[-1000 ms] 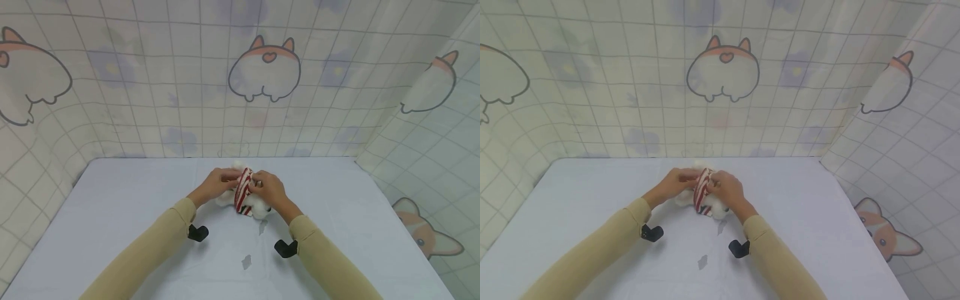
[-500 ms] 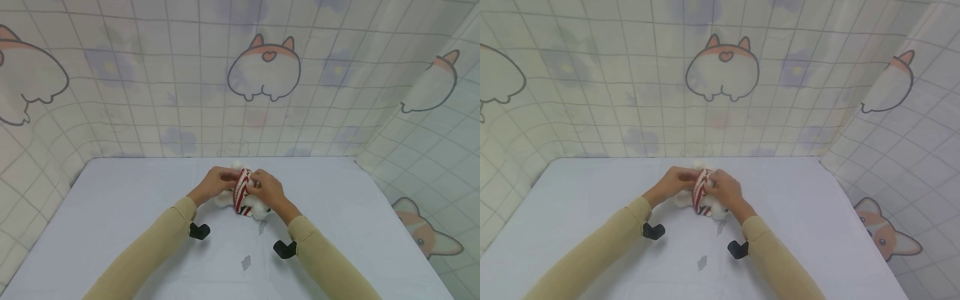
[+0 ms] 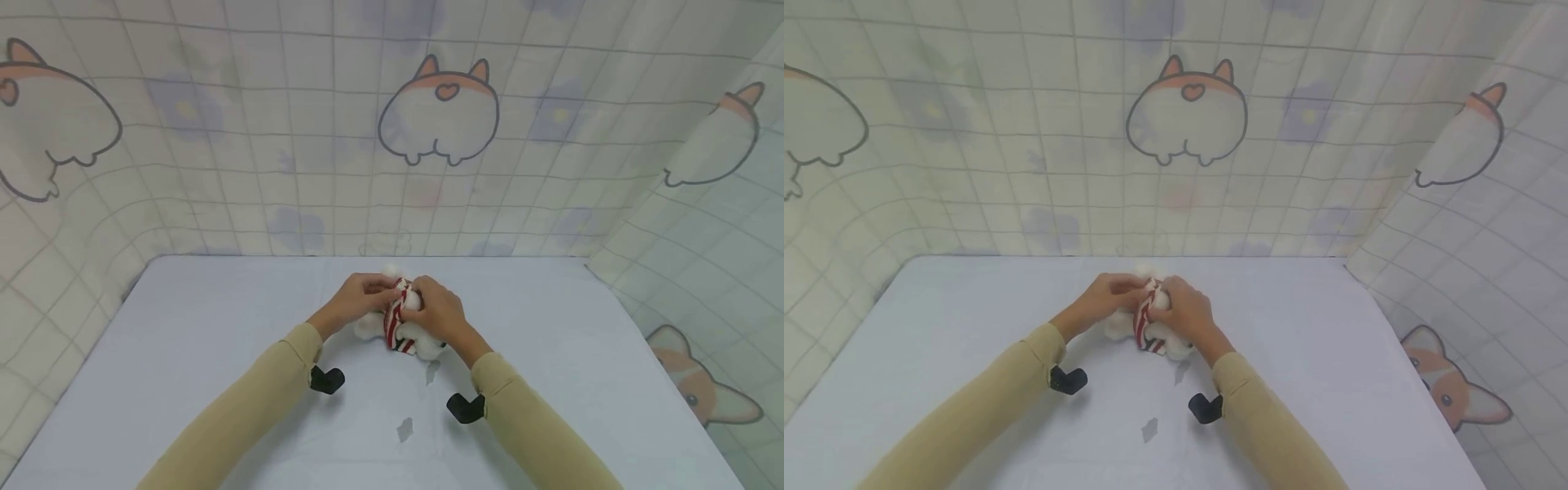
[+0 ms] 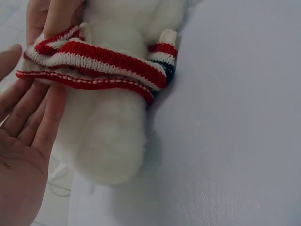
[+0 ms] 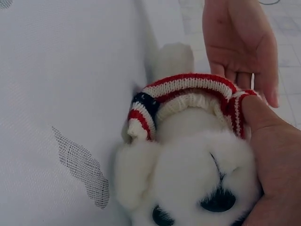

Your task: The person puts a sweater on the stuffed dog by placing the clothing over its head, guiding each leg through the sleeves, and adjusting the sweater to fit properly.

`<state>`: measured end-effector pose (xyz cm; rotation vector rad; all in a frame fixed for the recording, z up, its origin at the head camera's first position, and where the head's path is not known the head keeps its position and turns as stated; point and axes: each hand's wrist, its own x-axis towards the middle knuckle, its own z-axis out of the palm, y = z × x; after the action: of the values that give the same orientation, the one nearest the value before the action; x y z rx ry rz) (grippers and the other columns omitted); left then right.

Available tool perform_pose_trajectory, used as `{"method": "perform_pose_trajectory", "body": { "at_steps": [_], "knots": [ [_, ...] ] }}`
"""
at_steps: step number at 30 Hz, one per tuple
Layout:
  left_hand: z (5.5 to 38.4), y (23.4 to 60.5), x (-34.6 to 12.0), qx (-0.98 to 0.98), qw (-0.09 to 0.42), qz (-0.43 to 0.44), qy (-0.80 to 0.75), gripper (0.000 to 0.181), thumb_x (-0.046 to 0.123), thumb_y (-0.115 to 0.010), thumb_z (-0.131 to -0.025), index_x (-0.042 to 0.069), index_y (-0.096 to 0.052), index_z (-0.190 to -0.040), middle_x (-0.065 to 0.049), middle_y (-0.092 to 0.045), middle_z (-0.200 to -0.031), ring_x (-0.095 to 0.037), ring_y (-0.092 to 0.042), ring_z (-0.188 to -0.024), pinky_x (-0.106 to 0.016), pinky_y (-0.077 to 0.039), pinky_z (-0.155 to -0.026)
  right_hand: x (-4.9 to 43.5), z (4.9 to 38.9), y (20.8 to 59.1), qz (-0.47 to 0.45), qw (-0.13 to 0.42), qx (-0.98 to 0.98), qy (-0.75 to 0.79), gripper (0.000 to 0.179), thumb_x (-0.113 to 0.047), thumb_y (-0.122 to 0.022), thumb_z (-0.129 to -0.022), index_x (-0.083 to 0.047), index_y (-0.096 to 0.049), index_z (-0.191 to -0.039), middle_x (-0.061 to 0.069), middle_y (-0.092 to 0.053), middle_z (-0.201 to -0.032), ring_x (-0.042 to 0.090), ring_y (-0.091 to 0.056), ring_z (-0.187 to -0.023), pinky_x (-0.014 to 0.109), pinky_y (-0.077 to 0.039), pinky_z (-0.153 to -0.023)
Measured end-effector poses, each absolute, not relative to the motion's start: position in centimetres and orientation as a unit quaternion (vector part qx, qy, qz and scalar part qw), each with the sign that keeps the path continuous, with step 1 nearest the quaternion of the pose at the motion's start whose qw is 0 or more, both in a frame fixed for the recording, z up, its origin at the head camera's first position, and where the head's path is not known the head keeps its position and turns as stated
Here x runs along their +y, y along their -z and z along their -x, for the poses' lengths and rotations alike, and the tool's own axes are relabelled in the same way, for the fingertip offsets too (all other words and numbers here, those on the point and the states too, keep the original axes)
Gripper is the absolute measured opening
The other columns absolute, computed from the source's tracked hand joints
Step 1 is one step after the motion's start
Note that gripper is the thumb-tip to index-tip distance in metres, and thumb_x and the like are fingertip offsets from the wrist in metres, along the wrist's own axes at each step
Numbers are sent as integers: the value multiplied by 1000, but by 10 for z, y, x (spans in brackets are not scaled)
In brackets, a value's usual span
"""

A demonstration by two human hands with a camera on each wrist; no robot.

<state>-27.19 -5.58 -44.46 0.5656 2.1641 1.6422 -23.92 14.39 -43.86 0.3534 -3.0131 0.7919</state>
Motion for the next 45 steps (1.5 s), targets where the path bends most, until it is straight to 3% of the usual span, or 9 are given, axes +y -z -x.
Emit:
{"method": "perform_pose_trajectory", "body": {
  "at_steps": [6, 12, 17, 23, 26, 29, 32, 40, 45],
  "knots": [
    [268, 443, -52, 776, 175, -192, -574, 17, 23, -60, -96, 6, -64, -100, -9, -70, -106, -14, -67, -92, -37, -57, -85, 143, 237, 436, -121, 12, -965, -233, 27, -32, -70, -81, -15, -55, -95, -1, -57, -88, 14, -52, -71, 27, -42, -59],
    [269, 445, -48, 797, 150, -178, -557, 13, 18, -57, -96, 8, -58, -88, -3, -69, -95, -11, -63, -87, -27, -55, -75, 145, 233, 437, -134, 54, -962, -232, 22, -31, -67, -84, -15, -55, -92, -1, -57, -85, 15, -50, -68, 28, -41, -58],
    [270, 452, -46, 842, 134, -170, -495, 16, 20, -55, -94, 11, -53, -81, 3, -53, -71, -12, -50, -72, -24, -42, -64, 147, 231, 441, -126, 93, -953, -261, 24, -33, -62, -90, -11, -52, -92, 1, -56, -75, 16, -48, -62, 28, -39, -55],
    [269, 463, -51, 857, 148, -143, -472, 18, 23, -56, -96, 11, -54, -82, 4, -46, -65, -13, -47, -68, -24, -39, -62, 146, 233, 446, -115, 118, -941, -296, 24, -32, -53, -94, -8, -51, -93, 2, -50, -67, 15, -44, -59, 26, -35, -53],
    [270, 464, -52, 860, 152, -133, -470, 18, 26, -56, -97, 10, -57, -87, 2, -52, -71, -13, -49, -70, -23, -42, -63, 146, 233, 448, -129, 157, -925, -321, 22, -30, -56, -93, -8, -54, -94, 5, -55, -79, 14, -47, -62, 26, -40, -55],
    [271, 465, -53, 861, 157, -114, -470, 24, 32, -52, -99, 9, -59, -98, -3, -64, -87, -13, -57, -79, -24, -46, -68, 146, 234, 451, -147, 188, -907, -347, 20, -28, -59, -92, -8, -56, -96, 8, -58, -101, 14, -54, -69, 28, -47, -61],
    [270, 466, -55, 860, 156, -95, -476, 31, 37, -46, -101, 9, -56, -107, -9, -66, -101, -16, -61, -85, -26, -47, -72, 146, 236, 453, -155, 193, -902, -354, 19, -28, -58, -94, -9, -56, -97, 9, -54, -114, 15, -57, -72, 29, -50, -63],
    [271, 467, -54, 845, 152, -58, -510, 27, 31, -40, -104, 7, -51, -108, -14, -62, -106, -19, -62, -84, -25, -47, -71, 147, 237, 448, -105, 172, -900, -387, 25, -23, -50, -95, -3, -57, -107, 11, -55, -106, 21, -49, -81, 33, -43, -71],
    [271, 467, -54, 855, 148, -43, -495, 26, 31, -41, -102, 8, -52, -103, -13, -60, -108, -21, -58, -91, -26, -44, -72, 147, 238, 446, -105, 157, -903, -385, 23, -19, -48, -91, -2, -58, -105, 12, -56, -107, 23, -49, -84, 35, -43, -73]
  ]
}}
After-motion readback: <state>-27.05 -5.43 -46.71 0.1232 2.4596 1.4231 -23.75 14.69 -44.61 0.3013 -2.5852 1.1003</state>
